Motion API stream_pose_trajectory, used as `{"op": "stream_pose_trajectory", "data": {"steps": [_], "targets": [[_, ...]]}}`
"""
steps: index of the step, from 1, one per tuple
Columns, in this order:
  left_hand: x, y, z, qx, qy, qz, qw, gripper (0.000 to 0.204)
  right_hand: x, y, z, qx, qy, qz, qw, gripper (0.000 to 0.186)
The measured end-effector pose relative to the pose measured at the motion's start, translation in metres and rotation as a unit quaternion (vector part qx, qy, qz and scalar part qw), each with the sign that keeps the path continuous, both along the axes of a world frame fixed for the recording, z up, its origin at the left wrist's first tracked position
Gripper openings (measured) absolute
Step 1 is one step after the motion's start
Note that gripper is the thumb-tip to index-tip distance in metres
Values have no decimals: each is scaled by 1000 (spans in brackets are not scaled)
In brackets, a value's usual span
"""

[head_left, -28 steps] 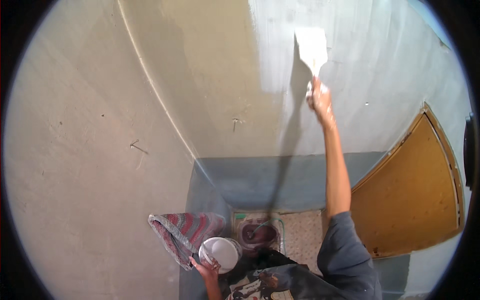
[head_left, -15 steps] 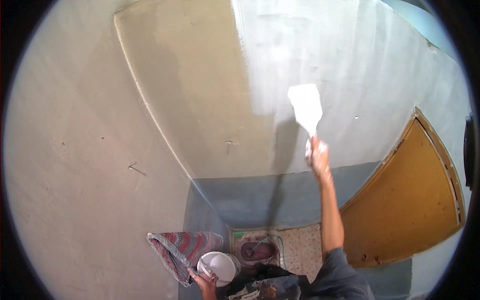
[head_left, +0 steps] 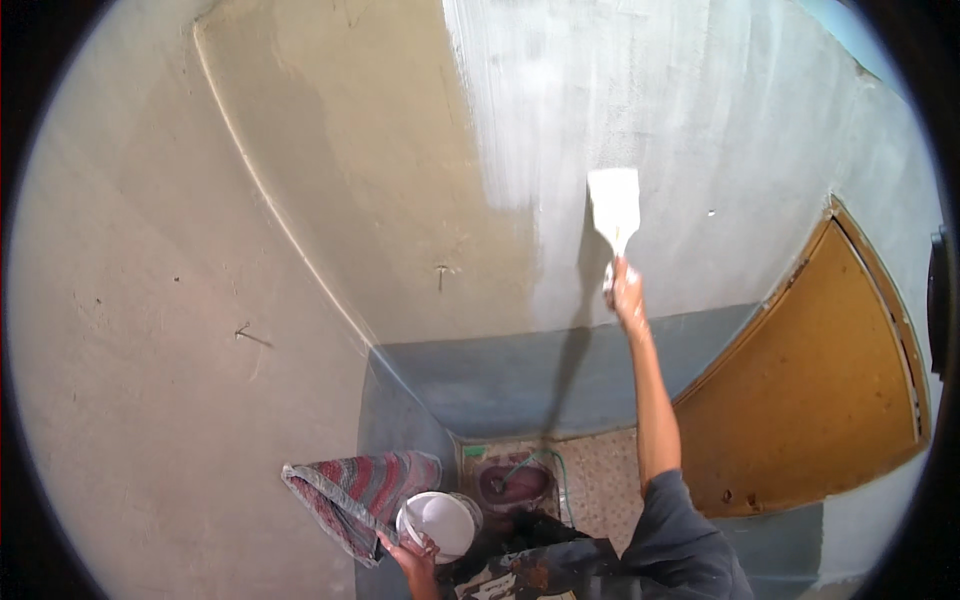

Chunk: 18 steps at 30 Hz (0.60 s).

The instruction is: Applying plaster or wall filler to a wall using a scraper.

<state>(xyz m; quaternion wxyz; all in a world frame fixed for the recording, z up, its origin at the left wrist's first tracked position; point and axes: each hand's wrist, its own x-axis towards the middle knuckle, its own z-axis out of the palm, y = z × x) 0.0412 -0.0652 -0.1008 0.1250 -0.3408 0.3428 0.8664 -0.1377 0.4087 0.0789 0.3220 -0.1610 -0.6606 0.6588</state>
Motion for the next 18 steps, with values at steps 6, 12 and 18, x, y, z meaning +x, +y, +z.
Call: {"op": "stream_pose_trajectory", "data": {"steps": [6,12,18], "targets": [[3,-6,-7,-25,-14,19,999,83,49,-31,-147,-30,-128,-6,991,39],[-4,-12,-13,4,-26,34,999,78,62,-57,-65,-73,-50,42,995,33],[-8,-8,-15,0,27,-5,1000,75,5,-76,183,85,182,85,976,29]]}}
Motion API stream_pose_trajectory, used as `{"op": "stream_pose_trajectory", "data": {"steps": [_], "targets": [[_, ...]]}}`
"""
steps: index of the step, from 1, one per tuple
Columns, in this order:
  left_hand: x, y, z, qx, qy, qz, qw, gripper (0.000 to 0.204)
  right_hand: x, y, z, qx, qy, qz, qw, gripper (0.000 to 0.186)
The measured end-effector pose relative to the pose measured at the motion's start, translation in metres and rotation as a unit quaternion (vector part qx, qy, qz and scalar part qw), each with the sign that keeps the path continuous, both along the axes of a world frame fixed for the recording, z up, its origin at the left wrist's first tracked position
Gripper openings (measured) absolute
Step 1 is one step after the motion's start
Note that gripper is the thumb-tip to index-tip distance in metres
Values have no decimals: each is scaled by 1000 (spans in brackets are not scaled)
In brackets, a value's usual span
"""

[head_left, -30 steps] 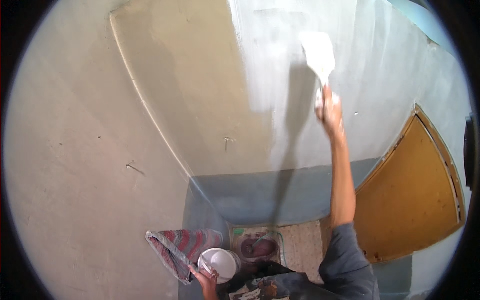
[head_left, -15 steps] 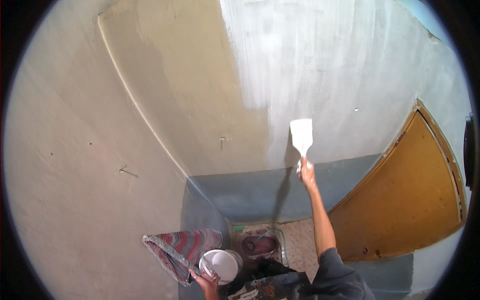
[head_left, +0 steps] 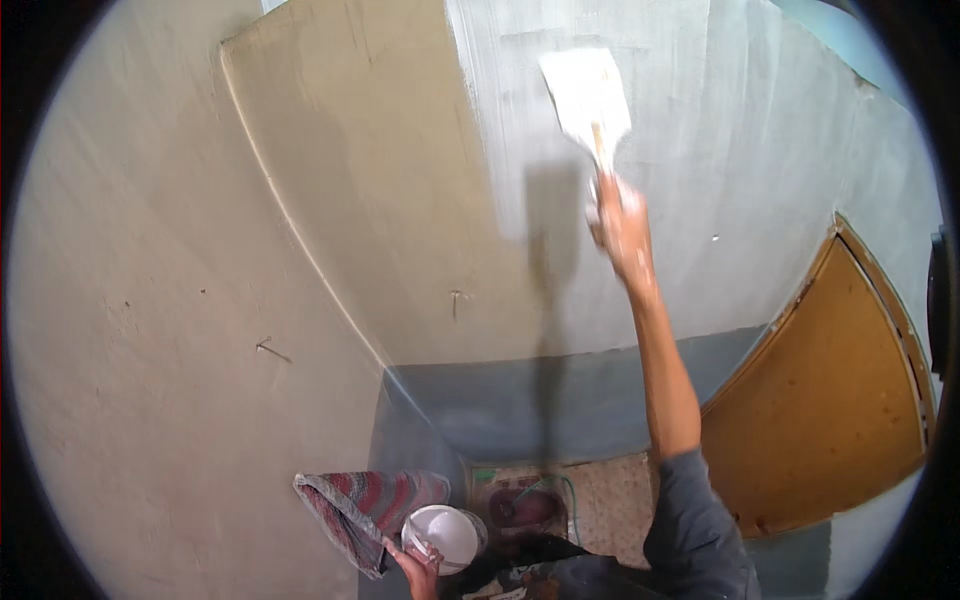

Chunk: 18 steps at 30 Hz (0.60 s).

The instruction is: Applying plaster or wall filler to a wall using a scraper.

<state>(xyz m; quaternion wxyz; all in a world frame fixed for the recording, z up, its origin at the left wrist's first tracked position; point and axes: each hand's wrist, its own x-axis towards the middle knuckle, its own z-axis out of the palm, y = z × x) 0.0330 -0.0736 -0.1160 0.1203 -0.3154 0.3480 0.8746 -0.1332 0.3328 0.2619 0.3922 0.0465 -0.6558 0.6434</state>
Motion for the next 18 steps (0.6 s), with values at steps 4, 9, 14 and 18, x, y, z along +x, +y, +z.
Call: {"op": "stream_pose_trajectory", "data": {"steps": [4,9,14,18], "targets": [[3,8,4,18,-13,-9,1000,78,-56,-5,78,79,89,-57,991,35],[8,11,7,-38,-49,-11,998,81,-80,-18,55,77,50,-81,992,37],[16,-5,-5,-23,-19,-9,1000,83,-57,-31,-55,15,-48,-33,998,39],[13,3,11,-19,-36,-3,999,82,-42,-22,-224,-4,-143,-77,987,35]]}}
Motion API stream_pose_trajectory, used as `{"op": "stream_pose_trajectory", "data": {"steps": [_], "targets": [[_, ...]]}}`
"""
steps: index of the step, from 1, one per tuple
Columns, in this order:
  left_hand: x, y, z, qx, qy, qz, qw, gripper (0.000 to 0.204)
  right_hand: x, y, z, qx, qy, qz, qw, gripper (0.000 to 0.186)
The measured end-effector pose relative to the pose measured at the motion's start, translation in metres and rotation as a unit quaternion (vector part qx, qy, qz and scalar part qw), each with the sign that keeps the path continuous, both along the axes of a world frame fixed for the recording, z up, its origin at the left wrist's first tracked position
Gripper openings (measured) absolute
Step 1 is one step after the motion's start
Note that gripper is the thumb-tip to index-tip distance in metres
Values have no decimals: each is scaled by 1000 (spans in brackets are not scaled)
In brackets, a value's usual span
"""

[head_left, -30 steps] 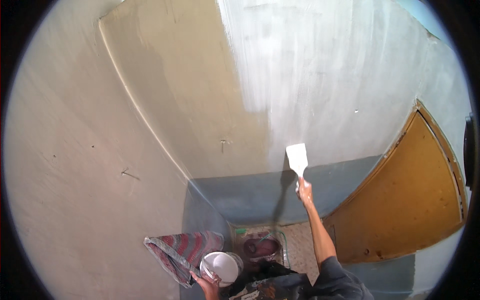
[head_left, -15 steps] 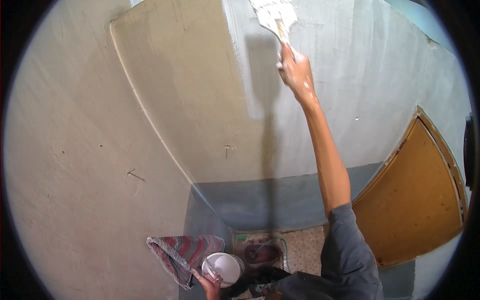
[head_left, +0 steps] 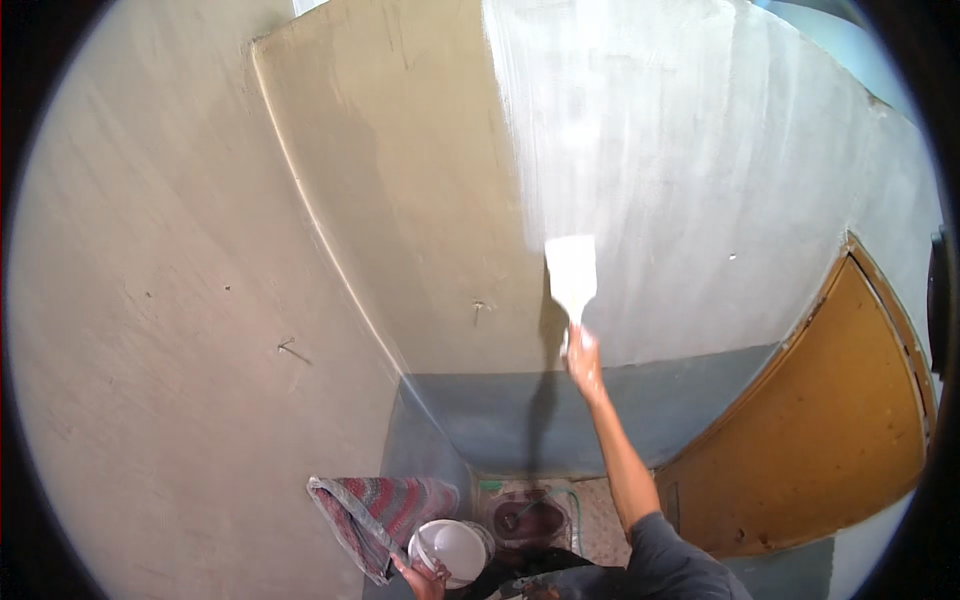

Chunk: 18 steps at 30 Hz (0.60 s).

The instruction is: Applying plaster or wall filler to a wall using a scraper.

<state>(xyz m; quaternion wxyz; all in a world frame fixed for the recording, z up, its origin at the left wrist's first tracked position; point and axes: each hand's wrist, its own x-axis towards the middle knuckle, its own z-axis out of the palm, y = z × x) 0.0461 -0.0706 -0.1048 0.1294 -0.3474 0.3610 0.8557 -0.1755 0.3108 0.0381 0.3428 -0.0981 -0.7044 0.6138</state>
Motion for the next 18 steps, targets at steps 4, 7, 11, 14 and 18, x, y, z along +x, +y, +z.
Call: {"op": "stream_pose_trajectory", "data": {"steps": [4,7,11,14,18], "targets": [[10,-27,-42,-34,-19,17,999,83,56,-13,-109,58,-156,-15,986,38],[10,-23,-30,-56,-2,3,998,84,77,-7,-115,56,-210,3,976,39],[8,-34,-55,-43,-4,19,999,84,71,-17,-8,11,-110,49,993,40],[-6,-3,-2,-7,-22,12,1000,80,50,-11,130,-1,60,70,996,31],[4,-7,-4,43,36,-22,998,76,11,-14,302,38,207,89,974,31]]}}
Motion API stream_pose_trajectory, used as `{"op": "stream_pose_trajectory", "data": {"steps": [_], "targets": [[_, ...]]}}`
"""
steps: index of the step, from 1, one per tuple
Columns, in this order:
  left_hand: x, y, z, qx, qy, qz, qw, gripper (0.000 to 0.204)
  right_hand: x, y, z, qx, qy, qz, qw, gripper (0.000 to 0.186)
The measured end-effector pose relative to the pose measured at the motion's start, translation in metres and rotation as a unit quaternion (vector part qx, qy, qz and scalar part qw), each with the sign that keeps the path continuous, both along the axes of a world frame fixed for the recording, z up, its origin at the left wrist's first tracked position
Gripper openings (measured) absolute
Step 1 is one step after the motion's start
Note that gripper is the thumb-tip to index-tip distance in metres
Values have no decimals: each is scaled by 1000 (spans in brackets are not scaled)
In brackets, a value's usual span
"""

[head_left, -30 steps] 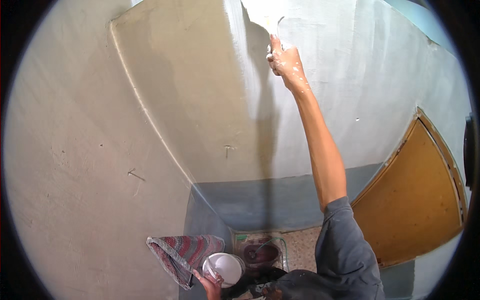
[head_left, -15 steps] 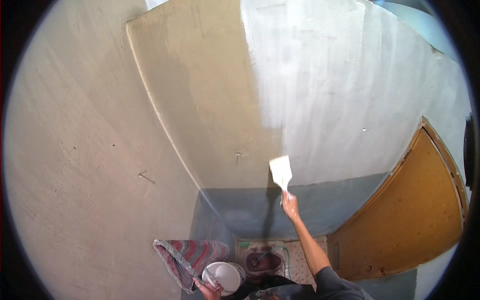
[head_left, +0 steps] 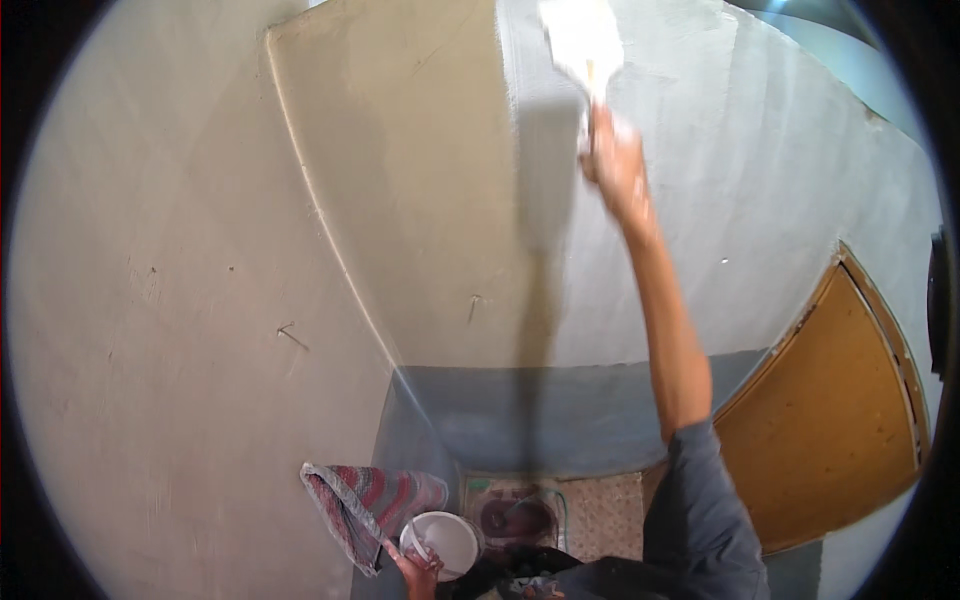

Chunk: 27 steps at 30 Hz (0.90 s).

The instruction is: Applying plaster or wall filler to a wall using a scraper.

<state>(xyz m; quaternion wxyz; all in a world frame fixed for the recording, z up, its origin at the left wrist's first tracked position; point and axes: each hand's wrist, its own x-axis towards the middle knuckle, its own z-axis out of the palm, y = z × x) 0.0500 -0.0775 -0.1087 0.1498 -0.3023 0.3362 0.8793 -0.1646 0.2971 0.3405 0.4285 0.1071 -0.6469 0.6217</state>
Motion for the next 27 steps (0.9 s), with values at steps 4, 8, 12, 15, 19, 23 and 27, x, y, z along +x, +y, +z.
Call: {"op": "stream_pose_trajectory", "data": {"steps": [4,8,12,15,19,23,27], "targets": [[5,11,-2,6,-16,-11,1000,80,-39,24,93,19,62,1,998,32],[13,9,-1,-16,-17,18,1000,78,-64,26,89,40,5,-12,999,34],[18,-3,-6,-27,-26,48,998,77,-42,4,-1,-42,-45,-2,998,34],[19,-12,-14,-13,-17,46,999,82,-29,8,-112,-37,-123,-40,991,32],[11,-8,-13,-21,-5,40,999,81,33,1,-309,-27,-267,0,963,35],[-8,12,5,-61,-24,33,997,69,153,-35,-452,-47,-570,79,817,40],[-13,20,25,-182,-2,80,980,72,241,-91,-422,9,-625,243,742,41]]}}
